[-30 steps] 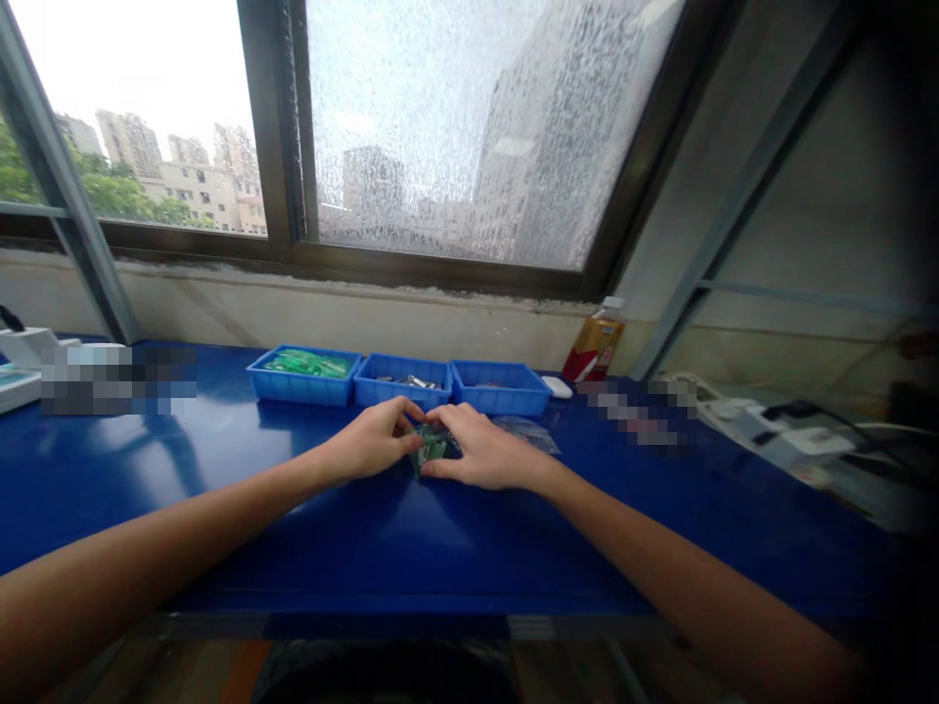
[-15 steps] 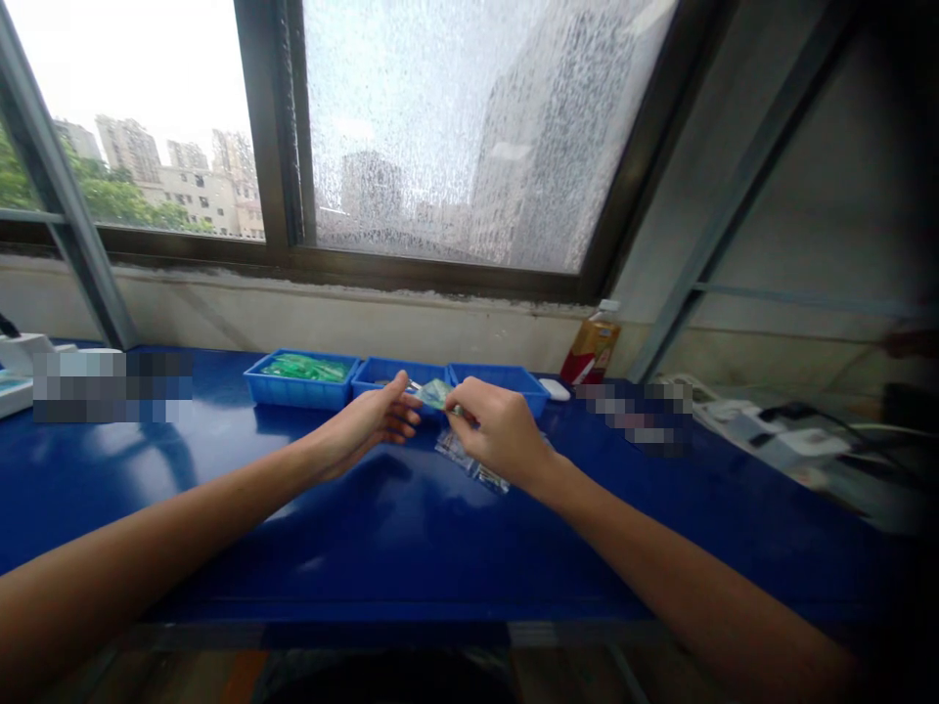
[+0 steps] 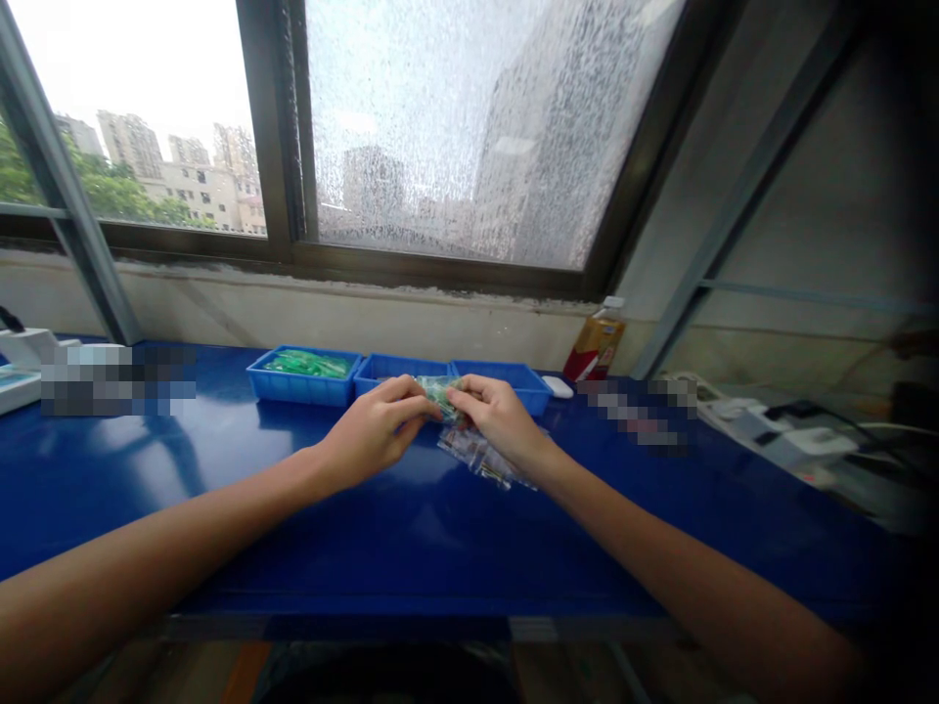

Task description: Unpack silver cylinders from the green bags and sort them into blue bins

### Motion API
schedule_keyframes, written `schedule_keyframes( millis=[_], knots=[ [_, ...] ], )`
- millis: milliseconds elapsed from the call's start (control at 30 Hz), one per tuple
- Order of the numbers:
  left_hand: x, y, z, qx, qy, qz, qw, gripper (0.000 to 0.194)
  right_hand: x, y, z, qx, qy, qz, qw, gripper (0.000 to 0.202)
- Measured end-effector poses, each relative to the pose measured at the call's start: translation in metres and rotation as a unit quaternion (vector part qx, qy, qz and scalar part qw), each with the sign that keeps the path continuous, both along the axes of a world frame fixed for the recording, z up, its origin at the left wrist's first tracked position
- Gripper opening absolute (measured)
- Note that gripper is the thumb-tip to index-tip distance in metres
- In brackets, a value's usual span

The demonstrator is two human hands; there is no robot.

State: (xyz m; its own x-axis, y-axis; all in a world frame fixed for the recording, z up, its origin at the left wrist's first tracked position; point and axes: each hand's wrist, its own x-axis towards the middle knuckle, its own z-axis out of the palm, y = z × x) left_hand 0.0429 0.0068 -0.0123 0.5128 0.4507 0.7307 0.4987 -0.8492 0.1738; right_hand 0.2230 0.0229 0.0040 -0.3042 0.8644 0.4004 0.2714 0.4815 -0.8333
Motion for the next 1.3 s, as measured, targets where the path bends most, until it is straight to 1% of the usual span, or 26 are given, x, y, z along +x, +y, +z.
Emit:
schedule_keyframes(
  millis=[67,133,200,267,300,367,433,500,600,667,767,833,900,1000,1067,1233,1300],
  knots=[
    [0.003,-0.002,-0.003,-0.023,0.025,-0.002,0.999,0.018,0.007,0.005,0.002,0.063,-0.002,-0.060,0.996,0.021],
    [0.005,-0.003,-0.006,-0.055,0.060,-0.009,0.997,0.025,0.019,0.013,0.007,0.152,-0.013,-0.147,0.977,0.020],
    [0.006,-0.005,-0.009,-0.079,0.108,-0.019,0.991,0.042,0.033,0.022,0.011,0.225,-0.018,-0.221,0.949,0.021],
    [0.008,-0.006,-0.010,-0.100,0.161,-0.030,0.981,0.060,0.046,0.033,0.013,0.265,-0.025,-0.264,0.927,0.020],
    [0.009,-0.007,-0.011,-0.110,0.187,-0.036,0.976,0.065,0.051,0.037,0.013,0.276,-0.029,-0.278,0.920,0.020],
    [0.010,-0.009,-0.010,-0.128,0.237,-0.041,0.962,0.066,0.058,0.045,0.011,0.293,-0.040,-0.292,0.910,0.018],
    [0.011,-0.010,-0.008,-0.143,0.276,-0.032,0.950,0.058,0.060,0.049,0.008,0.313,-0.048,-0.297,0.901,0.016],
    [0.010,-0.011,-0.004,-0.145,0.292,-0.009,0.945,0.049,0.060,0.049,0.008,0.335,-0.053,-0.302,0.891,0.015],
    [0.008,-0.011,-0.001,-0.132,0.279,0.053,0.950,0.043,0.059,0.045,0.013,0.365,-0.056,-0.322,0.872,0.013],
    [0.005,-0.009,-0.002,-0.129,0.265,0.104,0.950,0.041,0.061,0.041,0.017,0.386,-0.058,-0.341,0.855,0.012],
    [0.002,-0.005,-0.007,-0.138,0.246,0.169,0.944,0.050,0.064,0.040,0.020,0.413,-0.063,-0.364,0.832,0.011],
    [0.000,-0.001,-0.011,-0.148,0.240,0.190,0.940,0.056,0.065,0.042,0.020,0.417,-0.067,-0.368,0.828,0.010],
    [-0.002,0.002,-0.012,-0.166,0.234,0.191,0.939,0.054,0.065,0.044,0.017,0.408,-0.073,-0.361,0.835,0.010],
    [-0.005,0.006,-0.012,-0.201,0.204,0.174,0.942,0.047,0.065,0.046,0.015,0.386,-0.080,-0.339,0.854,0.011],
    [-0.007,0.006,-0.011,-0.213,0.182,0.169,0.945,0.046,0.066,0.047,0.015,0.377,-0.084,-0.339,0.858,0.011],
    [-0.011,0.006,-0.009,-0.225,0.159,0.191,0.942,0.052,0.076,0.050,0.018,0.383,-0.086,-0.386,0.835,0.012],
    [-0.011,0.007,-0.011,-0.233,0.133,0.185,0.945,0.055,0.079,0.053,0.017,0.384,-0.094,-0.390,0.832,0.013]
  ],
)
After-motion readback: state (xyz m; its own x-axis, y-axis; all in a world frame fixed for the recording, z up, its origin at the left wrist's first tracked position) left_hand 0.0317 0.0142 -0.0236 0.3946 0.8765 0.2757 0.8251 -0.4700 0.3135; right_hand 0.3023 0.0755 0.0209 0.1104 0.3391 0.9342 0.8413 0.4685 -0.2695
